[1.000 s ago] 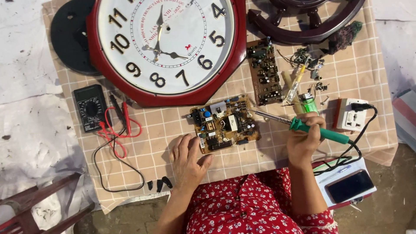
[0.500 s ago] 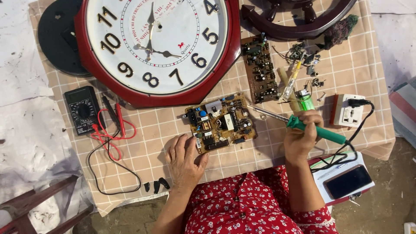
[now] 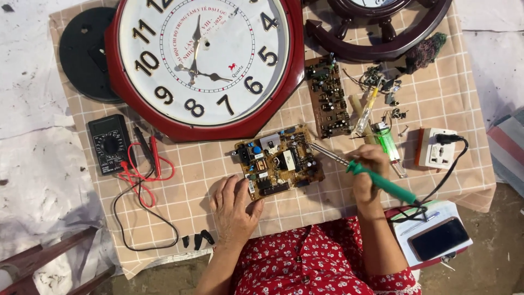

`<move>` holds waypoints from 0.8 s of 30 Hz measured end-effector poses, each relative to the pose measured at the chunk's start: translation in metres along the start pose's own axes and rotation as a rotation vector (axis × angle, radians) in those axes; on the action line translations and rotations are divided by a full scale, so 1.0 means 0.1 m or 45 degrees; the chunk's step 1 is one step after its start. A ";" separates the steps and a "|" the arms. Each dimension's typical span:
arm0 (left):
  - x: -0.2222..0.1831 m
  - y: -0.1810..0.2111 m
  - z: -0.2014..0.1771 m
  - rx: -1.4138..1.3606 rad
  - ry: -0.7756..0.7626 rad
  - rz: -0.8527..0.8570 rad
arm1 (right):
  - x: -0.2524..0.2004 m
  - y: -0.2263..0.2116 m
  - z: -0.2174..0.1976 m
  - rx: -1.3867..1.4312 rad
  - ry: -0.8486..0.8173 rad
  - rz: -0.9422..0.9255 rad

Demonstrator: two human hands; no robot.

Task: Soldering electronic components onto a circuit board and testing the connections with a multimeter.

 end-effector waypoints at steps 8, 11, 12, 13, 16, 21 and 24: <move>0.02 0.02 -0.02 -0.004 0.044 0.023 | -0.06 -0.10 -0.12 -0.024 0.173 0.363; 0.02 0.01 -0.01 -0.006 0.023 0.008 | -0.07 -0.18 -0.18 -0.142 0.329 0.373; 0.02 0.01 -0.01 -0.007 0.007 0.005 | -0.05 -0.25 -0.17 -0.226 0.376 0.354; 0.02 0.01 -0.01 -0.008 0.003 0.003 | -0.04 -0.24 -0.15 -0.229 0.375 0.358; 0.02 0.02 -0.01 0.007 0.023 0.014 | -0.05 -0.20 -0.15 -0.167 0.468 0.349; 0.07 0.04 -0.04 0.005 0.023 0.018 | -0.02 -0.18 -0.07 -0.136 0.331 0.402; 0.05 0.03 -0.02 0.018 0.025 0.014 | 0.03 -0.19 -0.02 -0.163 0.307 0.296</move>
Point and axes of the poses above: each hand's wrist, its own x-axis towards the middle knuckle, its own z-axis out of the palm, y = z × x, the point moved 5 cm from there along x, towards the middle knuckle, and after that the axes turned 8 degrees about y, right-handed, at the moved point
